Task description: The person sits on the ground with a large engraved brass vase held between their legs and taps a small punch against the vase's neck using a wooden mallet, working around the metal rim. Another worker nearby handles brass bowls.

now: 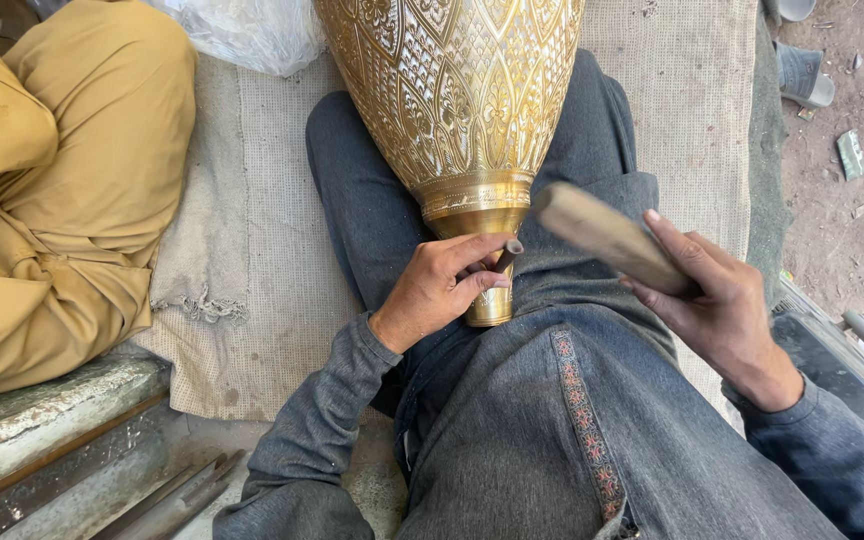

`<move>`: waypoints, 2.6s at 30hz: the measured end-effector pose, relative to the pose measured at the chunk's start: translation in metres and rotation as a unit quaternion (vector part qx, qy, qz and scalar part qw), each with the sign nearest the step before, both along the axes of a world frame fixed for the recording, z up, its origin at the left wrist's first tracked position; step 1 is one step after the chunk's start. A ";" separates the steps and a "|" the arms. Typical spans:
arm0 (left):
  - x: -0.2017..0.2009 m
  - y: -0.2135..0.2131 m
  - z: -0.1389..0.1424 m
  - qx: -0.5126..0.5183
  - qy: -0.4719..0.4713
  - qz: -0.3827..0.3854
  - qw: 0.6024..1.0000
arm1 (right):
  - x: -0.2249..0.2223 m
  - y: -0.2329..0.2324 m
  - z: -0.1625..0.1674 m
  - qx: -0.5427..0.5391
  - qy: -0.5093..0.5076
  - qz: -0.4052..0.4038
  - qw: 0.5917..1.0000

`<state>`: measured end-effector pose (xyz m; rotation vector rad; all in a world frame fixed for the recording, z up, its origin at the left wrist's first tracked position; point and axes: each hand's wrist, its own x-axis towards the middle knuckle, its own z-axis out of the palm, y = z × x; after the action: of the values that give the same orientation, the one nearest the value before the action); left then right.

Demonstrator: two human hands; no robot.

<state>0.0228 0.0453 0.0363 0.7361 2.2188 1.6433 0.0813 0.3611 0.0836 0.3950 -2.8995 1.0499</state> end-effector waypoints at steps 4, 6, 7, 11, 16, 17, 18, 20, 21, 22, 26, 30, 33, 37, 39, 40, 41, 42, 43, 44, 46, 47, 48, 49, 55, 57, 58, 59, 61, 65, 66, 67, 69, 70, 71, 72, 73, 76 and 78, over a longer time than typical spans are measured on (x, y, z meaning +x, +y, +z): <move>0.000 -0.004 0.000 0.020 -0.014 -0.023 0.999 | 0.003 0.000 -0.005 -0.032 0.041 -0.005 0.999; -0.001 -0.005 0.001 0.040 0.005 -0.041 0.998 | 0.006 0.005 -0.006 0.088 0.035 0.001 0.995; -0.001 -0.005 0.001 0.040 0.003 -0.047 0.998 | 0.007 0.006 -0.007 0.069 0.036 -0.007 0.997; -0.005 -0.002 0.003 0.030 0.016 -0.062 0.997 | 0.015 0.012 -0.010 0.045 0.021 -0.006 0.999; -0.009 0.003 0.008 0.015 0.039 -0.081 0.996 | 0.022 0.010 -0.016 -0.105 0.013 -0.026 0.994; -0.009 0.003 0.009 0.024 0.045 -0.083 0.995 | 0.022 0.010 -0.018 -0.158 0.025 -0.056 0.986; -0.008 0.003 0.011 0.015 0.041 -0.093 0.995 | 0.023 0.009 -0.021 -0.209 0.034 -0.088 0.973; -0.011 0.003 0.014 0.001 0.041 -0.116 0.992 | 0.022 0.016 -0.023 0.034 0.003 -0.019 0.999; -0.011 0.004 0.015 -0.008 0.044 -0.121 0.992 | 0.021 0.021 -0.025 0.156 -0.012 0.017 0.988; -0.012 0.005 0.016 -0.019 0.048 -0.125 0.991 | 0.021 0.023 -0.028 0.083 0.015 0.000 0.996; -0.010 0.003 0.015 -0.017 0.042 -0.109 0.993 | 0.023 0.024 -0.040 -0.091 0.054 0.007 0.994; -0.006 -0.001 0.009 0.012 0.059 -0.070 0.996 | 0.021 0.016 -0.030 -0.153 -0.021 -0.041 0.987; 0.000 -0.001 0.005 0.013 0.041 -0.028 0.999 | 0.004 0.005 -0.010 -0.144 0.001 -0.031 0.989; 0.009 -0.001 -0.001 0.022 0.011 0.029 0.999 | -0.024 -0.007 0.024 -0.033 -0.103 -0.016 0.994; 0.016 -0.001 -0.004 0.033 -0.022 0.059 0.997 | -0.033 -0.019 0.033 -0.174 -0.092 -0.040 0.980; 0.019 -0.001 -0.005 0.035 -0.033 0.076 0.996 | -0.036 -0.022 0.039 0.018 -0.110 -0.005 0.994; 0.021 0.000 -0.006 0.038 -0.043 0.094 0.994 | -0.040 -0.021 0.045 0.208 -0.122 0.030 0.970; 0.024 0.001 -0.008 0.034 -0.047 0.107 0.993 | -0.042 -0.021 0.050 0.391 -0.132 0.062 0.909; 0.026 0.001 -0.009 0.030 -0.049 0.118 0.991 | -0.043 -0.024 0.051 0.220 -0.104 0.060 0.968; 0.026 0.002 -0.010 0.027 -0.049 0.132 0.990 | -0.045 -0.025 0.052 0.043 -0.068 0.058 0.995; 0.028 0.002 -0.011 0.037 -0.046 0.139 0.989 | -0.047 -0.024 0.053 0.029 -0.073 0.073 0.994; 0.027 0.001 -0.012 0.041 -0.043 0.146 0.988 | -0.048 -0.021 0.054 0.193 -0.107 0.091 0.971; 0.027 0.000 -0.012 0.048 -0.042 0.145 0.987 | -0.049 -0.019 0.053 0.352 -0.138 0.104 0.920; 0.027 -0.001 -0.012 0.055 -0.044 0.139 0.988 | -0.047 -0.018 0.052 0.332 -0.107 0.094 0.932; 0.020 -0.008 -0.015 0.052 -0.035 0.069 0.996 | -0.029 -0.006 0.042 0.193 -0.036 0.028 0.980; 0.018 -0.009 -0.016 0.042 -0.019 0.043 0.998 | -0.024 -0.003 0.037 0.210 -0.011 0.044 0.977; 0.018 -0.009 -0.016 0.046 -0.009 0.033 0.998 | -0.021 -0.001 0.034 0.186 -0.008 0.040 0.982; 0.018 -0.010 -0.016 0.051 -0.001 0.023 0.998 | -0.019 0.000 0.031 0.162 -0.006 0.036 0.986; 0.018 -0.011 -0.017 0.057 -0.008 0.027 0.998 | -0.015 0.002 0.025 0.105 -0.003 0.030 0.994; 0.019 -0.010 -0.018 0.035 0.022 0.038 0.998 | -0.013 0.002 0.020 0.162 0.003 0.075 0.984; 0.019 -0.009 -0.018 0.034 0.027 0.040 0.998 | -0.014 0.003 0.020 0.220 0.006 0.104 0.970; 0.020 -0.009 -0.017 0.033 0.031 0.039 0.998 | -0.015 0.002 0.021 0.097 -0.009 0.082 0.992; 0.020 -0.008 -0.017 0.036 0.025 0.042 0.998 | -0.018 -0.002 0.024 -0.150 -0.038 0.037 0.987; 0.021 -0.008 -0.016 0.039 0.012 0.042 0.998 | -0.020 -0.002 0.028 -0.119 -0.031 0.050 0.991; 0.022 -0.008 -0.015 0.043 0.001 0.042 0.998 | -0.023 -0.001 0.032 -0.087 -0.022 0.062 0.994; 0.022 -0.007 -0.015 0.039 0.013 0.049 0.998 | -0.027 -0.002 0.036 -0.054 -0.011 0.075 0.996; 0.022 -0.005 -0.014 0.034 0.025 0.059 0.997 | -0.032 -0.002 0.039 0.045 -0.043 0.073 0.995; 0.028 -0.002 -0.013 0.027 0.022 0.085 0.996 | -0.041 -0.010 0.046 0.136 -0.067 0.057 0.987; 0.032 0.000 -0.014 0.032 0.002 0.107 0.994 | -0.046 -0.018 0.049 -0.077 0.015 0.050 0.996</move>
<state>0.0545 0.0449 0.0226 0.5319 2.3272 1.8214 0.0353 0.3436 0.1322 0.5487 -2.7729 1.2609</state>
